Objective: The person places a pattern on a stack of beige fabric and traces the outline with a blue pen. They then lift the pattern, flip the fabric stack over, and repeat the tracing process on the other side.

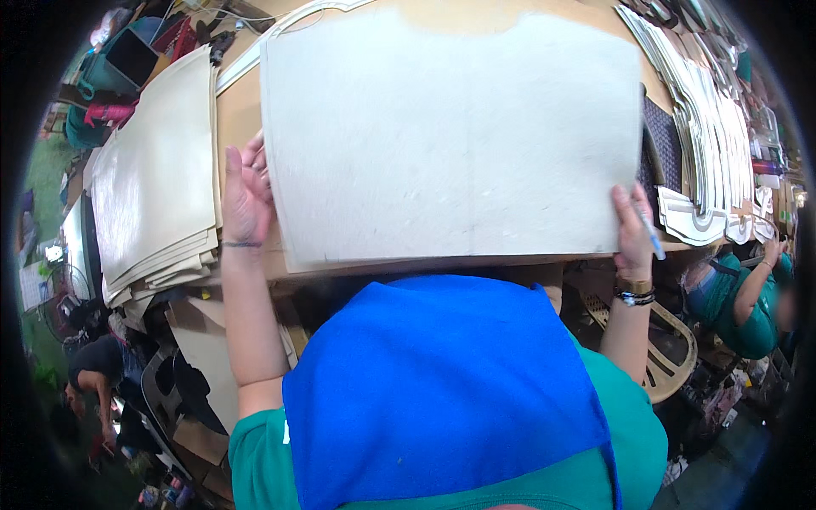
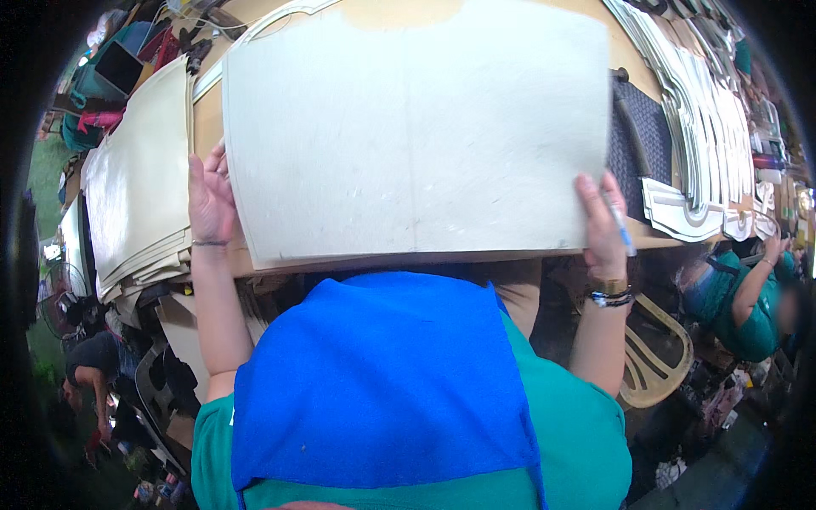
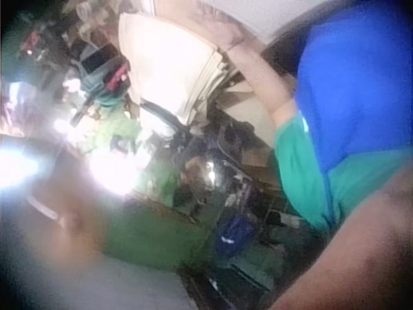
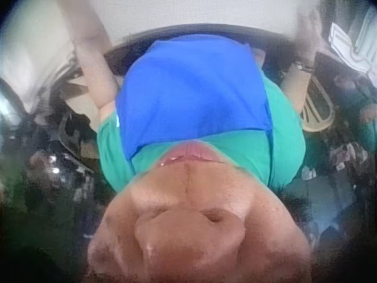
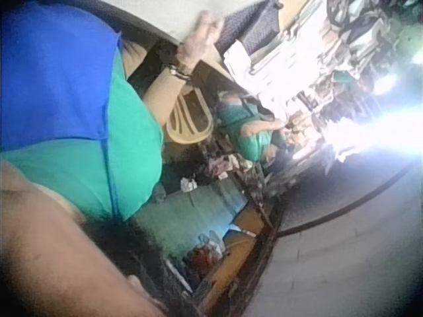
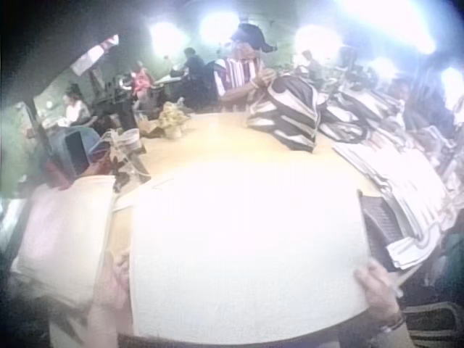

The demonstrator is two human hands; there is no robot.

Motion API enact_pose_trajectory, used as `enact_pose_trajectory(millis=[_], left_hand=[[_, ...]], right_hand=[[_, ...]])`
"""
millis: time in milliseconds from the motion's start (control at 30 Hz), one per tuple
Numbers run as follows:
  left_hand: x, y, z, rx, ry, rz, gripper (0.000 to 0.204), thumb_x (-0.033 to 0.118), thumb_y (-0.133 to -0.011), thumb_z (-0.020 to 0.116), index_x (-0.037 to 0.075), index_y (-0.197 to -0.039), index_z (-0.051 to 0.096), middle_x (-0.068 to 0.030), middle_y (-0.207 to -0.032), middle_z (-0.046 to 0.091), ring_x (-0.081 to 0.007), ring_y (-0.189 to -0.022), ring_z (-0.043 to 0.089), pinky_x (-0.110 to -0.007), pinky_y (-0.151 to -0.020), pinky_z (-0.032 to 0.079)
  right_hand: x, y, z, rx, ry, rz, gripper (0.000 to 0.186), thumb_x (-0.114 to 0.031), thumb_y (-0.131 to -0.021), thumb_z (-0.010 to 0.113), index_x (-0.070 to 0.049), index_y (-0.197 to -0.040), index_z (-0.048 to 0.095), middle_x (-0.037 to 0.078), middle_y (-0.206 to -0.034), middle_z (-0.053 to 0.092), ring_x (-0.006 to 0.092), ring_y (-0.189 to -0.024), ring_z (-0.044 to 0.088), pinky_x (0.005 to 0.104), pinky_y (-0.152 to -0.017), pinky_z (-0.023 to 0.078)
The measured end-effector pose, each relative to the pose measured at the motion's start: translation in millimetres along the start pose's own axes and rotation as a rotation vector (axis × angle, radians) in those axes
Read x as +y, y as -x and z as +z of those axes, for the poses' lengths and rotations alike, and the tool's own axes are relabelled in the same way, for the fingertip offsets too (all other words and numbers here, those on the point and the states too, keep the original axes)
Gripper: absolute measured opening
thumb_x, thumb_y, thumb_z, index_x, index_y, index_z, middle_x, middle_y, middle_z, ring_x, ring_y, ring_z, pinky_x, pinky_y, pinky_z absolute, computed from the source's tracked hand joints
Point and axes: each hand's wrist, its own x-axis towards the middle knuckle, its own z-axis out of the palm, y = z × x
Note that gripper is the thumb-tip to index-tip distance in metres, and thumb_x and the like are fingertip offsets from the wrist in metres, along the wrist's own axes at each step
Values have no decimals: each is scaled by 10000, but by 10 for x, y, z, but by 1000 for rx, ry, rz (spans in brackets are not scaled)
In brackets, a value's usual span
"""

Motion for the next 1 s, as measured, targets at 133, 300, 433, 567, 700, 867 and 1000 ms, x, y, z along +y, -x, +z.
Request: enact_pose_trajectory(millis=[133,300,433,567,700,867,1000], left_hand=[[-11,18,-179,177,-422,-93,407,307,-909,631,0,-1167,561,42,-776,561,-21,-645,510,-149,-568,407],[-167,-17,-207,242,-662,-2,456,215,-819,751,-47,-1149,577,37,-740,513,-34,-646,464,-175,-572,403],[-96,-37,-70,345,-963,-10,507,238,-798,766,-31,-1191,589,31,-767,525,-39,-669,492,-179,-597,423],[-66,-80,-30,326,-972,42,558,234,-775,783,-38,-1218,580,7,-797,526,-69,-670,488,-203,-632,446],[-113,-123,-71,327,-1040,110,556,230,-753,796,-46,-1193,595,-17,-812,529,-95,-659,470,-225,-630,445],[-18,-99,14,324,-1144,29,545,207,-783,772,-17,-1240,577,-25,-865,558,-72,-684,505,-206,-653,455],[-66,-137,-70,324,-1057,59,524,194,-760,786,-25,-1199,600,-17,-868,544,-73,-662,459,-207,-621,430]], right_hand=[[186,9,255,-11,302,-79,293,-166,-897,652,11,-1122,587,40,-984,623,77,-859,543,223,-771,444],[299,-82,330,40,529,-152,400,-145,-807,757,-1,-1143,593,-72,-701,427,33,-647,409,175,-572,349],[206,-78,401,101,682,-183,523,-166,-769,785,-1,-1217,571,-64,-684,409,31,-606,401,176,-539,332],[220,-98,399,100,696,-162,562,-176,-755,794,-7,-1240,566,-59,-675,412,32,-591,401,181,-534,333],[251,-108,357,97,706,-143,561,-182,-749,800,-10,-1233,574,-57,-668,425,31,-588,409,186,-529,335],[242,-111,395,86,742,-143,571,-188,-737,812,-12,-1228,579,-51,-666,441,33,-588,425,187,-533,355],[211,-101,417,87,738,-117,578,-192,-730,820,-13,-1226,582,-49,-666,447,35,-591,433,184,-541,366]])
